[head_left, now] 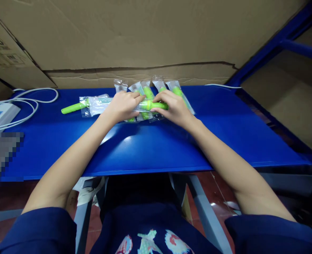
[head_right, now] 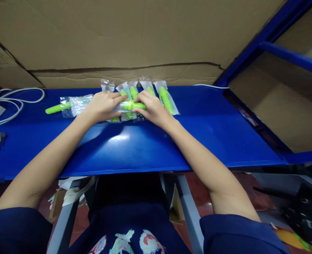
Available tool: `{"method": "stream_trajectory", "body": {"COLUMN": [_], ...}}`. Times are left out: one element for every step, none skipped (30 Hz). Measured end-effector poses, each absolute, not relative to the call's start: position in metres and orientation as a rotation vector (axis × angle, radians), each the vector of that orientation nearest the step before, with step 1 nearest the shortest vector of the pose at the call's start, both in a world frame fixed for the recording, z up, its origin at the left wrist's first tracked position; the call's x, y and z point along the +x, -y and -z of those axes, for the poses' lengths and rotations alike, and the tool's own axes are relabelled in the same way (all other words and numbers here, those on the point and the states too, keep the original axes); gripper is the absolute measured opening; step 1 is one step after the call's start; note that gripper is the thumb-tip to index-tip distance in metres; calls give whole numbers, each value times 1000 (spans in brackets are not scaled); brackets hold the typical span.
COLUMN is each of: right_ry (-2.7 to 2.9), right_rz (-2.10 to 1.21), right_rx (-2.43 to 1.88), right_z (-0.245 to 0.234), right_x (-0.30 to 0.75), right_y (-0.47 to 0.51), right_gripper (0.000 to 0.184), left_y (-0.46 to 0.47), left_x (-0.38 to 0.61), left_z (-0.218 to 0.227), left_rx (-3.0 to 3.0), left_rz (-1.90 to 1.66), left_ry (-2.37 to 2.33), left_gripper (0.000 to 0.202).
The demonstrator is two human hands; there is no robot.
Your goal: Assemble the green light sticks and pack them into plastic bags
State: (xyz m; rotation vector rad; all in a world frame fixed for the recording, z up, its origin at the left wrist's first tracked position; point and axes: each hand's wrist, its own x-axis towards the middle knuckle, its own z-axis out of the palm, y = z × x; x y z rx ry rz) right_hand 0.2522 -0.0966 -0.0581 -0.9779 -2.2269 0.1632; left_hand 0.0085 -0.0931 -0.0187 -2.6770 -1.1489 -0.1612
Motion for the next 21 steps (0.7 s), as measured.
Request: {"method": "stream_trajectory", "body": {"right_ry": [2232, 2236, 2236, 2232, 2220, 2196, 2158, 2111, 2061, 2015, 1984, 1971, 1975, 1992, 2014, 2036, 2050, 2056, 2053, 2042, 2026], "right_rz": [-152, -141, -129, -113, -90, -60, -27, 3, 22, 26, 9, -27, -81, -154, -237, -320, -392, -446, -481, -502, -517], "right_rx": [-962, -956, -961, -977, -1005, -1045, -1090, -1135, -1178, -1219, -1257, -1294, -1324, -1338, -1333, -1311, -1276, -1241, -1215, -1199, -1190], "right_z": [60, 61, 61, 60, 59, 57, 55, 52, 50, 48, 47, 45, 45, 44, 44, 44, 44, 45, 45, 46, 46], "right_x": [249, 247, 246, 245, 247, 250, 255, 261, 269, 277, 286, 293, 300, 306, 310, 313, 313, 312, 311, 308, 304], "right_y": [98, 99, 100, 100, 100, 100, 98, 96, 93, 90, 87, 84, 82, 80, 79, 78, 78, 79, 79, 80, 81], "right_gripper": [16, 16, 17, 18, 21, 26, 31, 37, 42, 46, 49, 51, 52, 52, 50, 48, 45, 43, 41, 40, 40], "left_y": [95, 97, 97, 97, 96, 94, 92, 90, 88, 86, 85, 84, 84, 84, 84, 84, 84, 84, 83, 83, 83], "left_x": [10, 11, 11, 10, 8, 5, 2, -1, -4, -7, -9, -11, -12, -12, -13, -13, -14, -14, -15, -15, -15], "left_z": [18, 18, 18, 18, 19, 20, 22, 23, 23, 24, 24, 24, 24, 24, 24, 24, 24, 24, 25, 26, 26], "left_rx": [-2691, -2705, -2715, -2720, -2721, -2719, -2714, -2708, -2701, -2693, -2685, -2675, -2667, -2660, -2657, -2658, -2662, -2667, -2669, -2669, -2664], "left_rz": [152, 151, 154, 161, 170, 187, 212, 242, 273, 301, 320, 327, 326, 323, 323, 328, 338, 351, 362, 371, 376], "left_ry": [1173, 1199, 1222, 1241, 1250, 1248, 1235, 1217, 1200, 1193, 1201, 1222, 1249, 1274, 1292, 1300, 1298, 1291, 1280, 1268, 1257], "left_gripper": [60, 59, 58, 58, 57, 55, 54, 54, 53, 53, 53, 54, 54, 55, 56, 57, 57, 57, 57, 57, 57]}}
